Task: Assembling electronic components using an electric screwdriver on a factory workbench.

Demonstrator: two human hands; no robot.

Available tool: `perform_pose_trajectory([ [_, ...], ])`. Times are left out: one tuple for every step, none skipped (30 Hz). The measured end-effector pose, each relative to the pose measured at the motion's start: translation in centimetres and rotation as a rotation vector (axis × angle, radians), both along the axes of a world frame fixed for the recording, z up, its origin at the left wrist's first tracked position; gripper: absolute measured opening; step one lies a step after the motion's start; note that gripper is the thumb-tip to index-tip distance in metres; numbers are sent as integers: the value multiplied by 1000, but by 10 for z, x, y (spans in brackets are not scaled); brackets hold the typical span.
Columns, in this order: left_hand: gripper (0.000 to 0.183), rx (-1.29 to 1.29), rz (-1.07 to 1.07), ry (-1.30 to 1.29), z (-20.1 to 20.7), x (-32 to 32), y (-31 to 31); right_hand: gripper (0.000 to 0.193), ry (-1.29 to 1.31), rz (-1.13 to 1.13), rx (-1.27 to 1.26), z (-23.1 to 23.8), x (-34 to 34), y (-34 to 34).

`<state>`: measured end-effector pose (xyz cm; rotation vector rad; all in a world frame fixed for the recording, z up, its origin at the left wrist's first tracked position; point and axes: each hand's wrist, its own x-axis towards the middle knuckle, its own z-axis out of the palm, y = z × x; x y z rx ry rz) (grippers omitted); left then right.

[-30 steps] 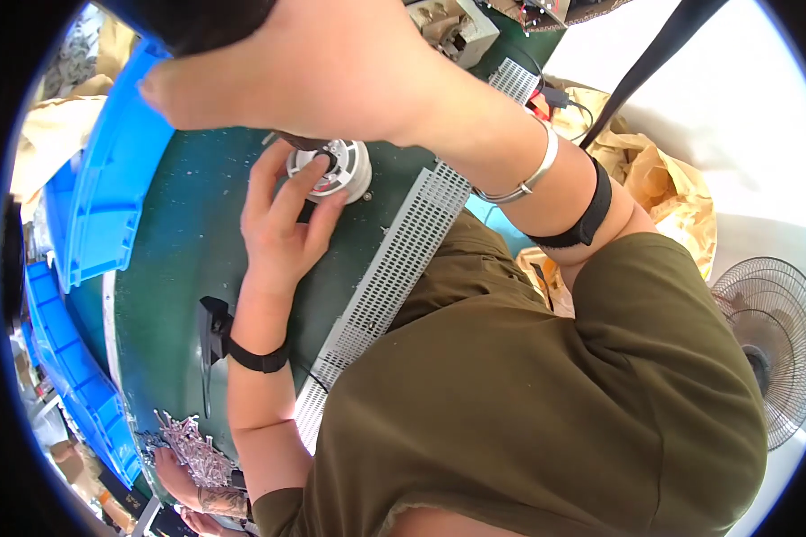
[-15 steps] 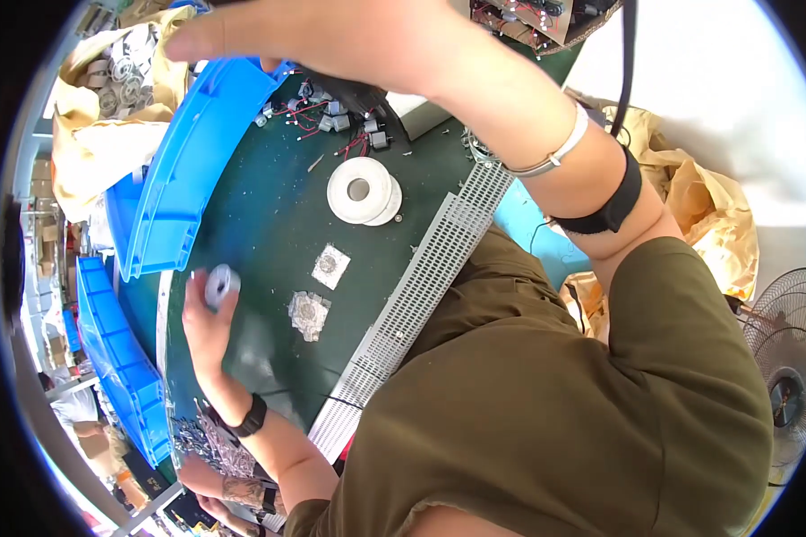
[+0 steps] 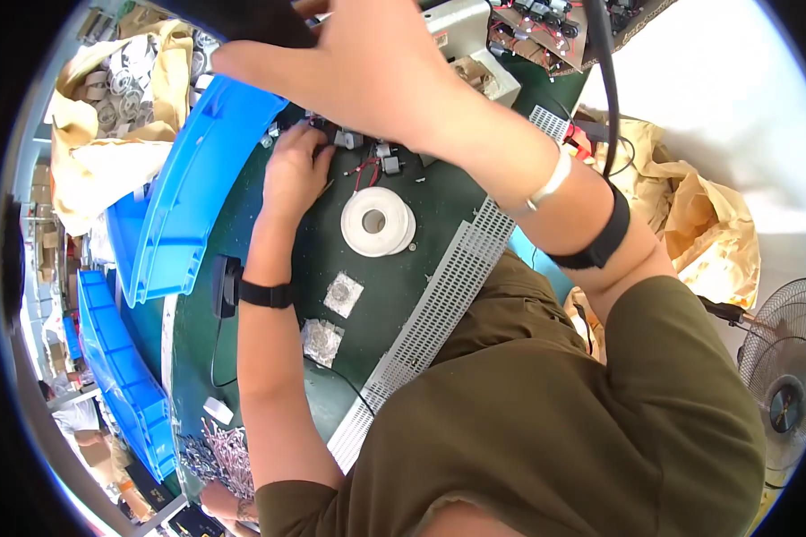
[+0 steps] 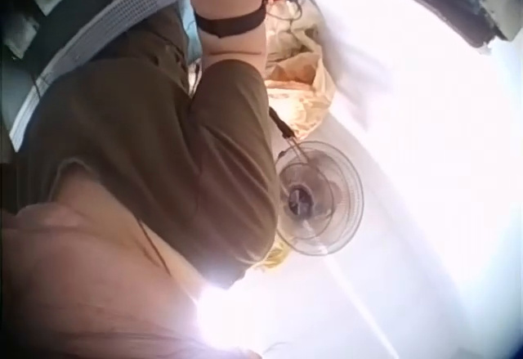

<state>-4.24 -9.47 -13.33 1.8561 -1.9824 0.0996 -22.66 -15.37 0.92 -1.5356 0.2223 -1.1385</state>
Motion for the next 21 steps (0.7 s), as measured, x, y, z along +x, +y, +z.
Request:
perform_pose_trajectory([
  [18, -3, -19, -5, -1, -2, 2, 54, -100, -231, -137, -12, -1, -1],
  [17, -4, -29, -11, -2, -4, 6, 35, -201, -454, -272, -22, -2, -1],
  [11, -46, -26, -22, -4, -4, 12, 49, -9, -441, -423, -30, -16, 4],
  [11, -48, -25, -28, 1, -6, 19, 41, -96, -399, -361, -37, -16, 10],
  [9, -85, 18, -63, 8, -6, 28, 37, 5, -311, -391, -44, -19, 15],
  [8, -121, 63, -100, 16, -6, 36, 32, 106, -221, -419, -51, -21, 16],
  [6, -169, 77, -105, 22, -5, 45, 30, 233, -89, -395, -57, -16, 15],
  [6, -165, 82, -116, 30, -4, 53, 29, 361, 43, -371, -62, -12, 16],
  [6, -189, 100, -90, 37, -4, 60, 33, 373, 18, -497, -76, -3, 16],
  [6, -217, 120, -65, 43, -3, 64, 32, 457, 25, -506, -77, 2, 18],
  [6, -261, 104, -79, 47, -4, 67, 32, 468, 23, -519, -82, 7, 19],
  [6, -265, 108, -87, 52, -7, 69, 32, 480, 19, -533, -85, 11, 18],
  [6, -289, 86, -87, 59, -11, 74, 32, 471, 24, -536, -83, 16, 20],
  [7, -314, 63, -85, 64, -14, 77, 32, 559, 98, -477, -81, 22, 21],
  [7, -334, 54, -42, 68, -15, 79, 33, 646, 171, -417, -79, 26, 23],
  [7, -341, 57, -48, 71, -15, 81, 33, 641, 171, -426, -76, 30, 23],
  [7, -346, 55, -37, 73, -16, 83, 34, 650, 222, -390, -75, 34, 23],
  [8, -351, 52, -26, 76, -16, 84, 35, 660, 273, -354, -73, 38, 23],
  [9, -364, 43, 8, 75, -13, 84, 33, 531, 158, -467, -79, 42, 25],
  [9, -334, 57, 44, 72, -10, 86, 33, 517, 167, -481, -85, 46, 26],
  [9, -312, 64, 90, 71, -8, 88, 30, 510, 107, -555, -88, 50, 27],
])
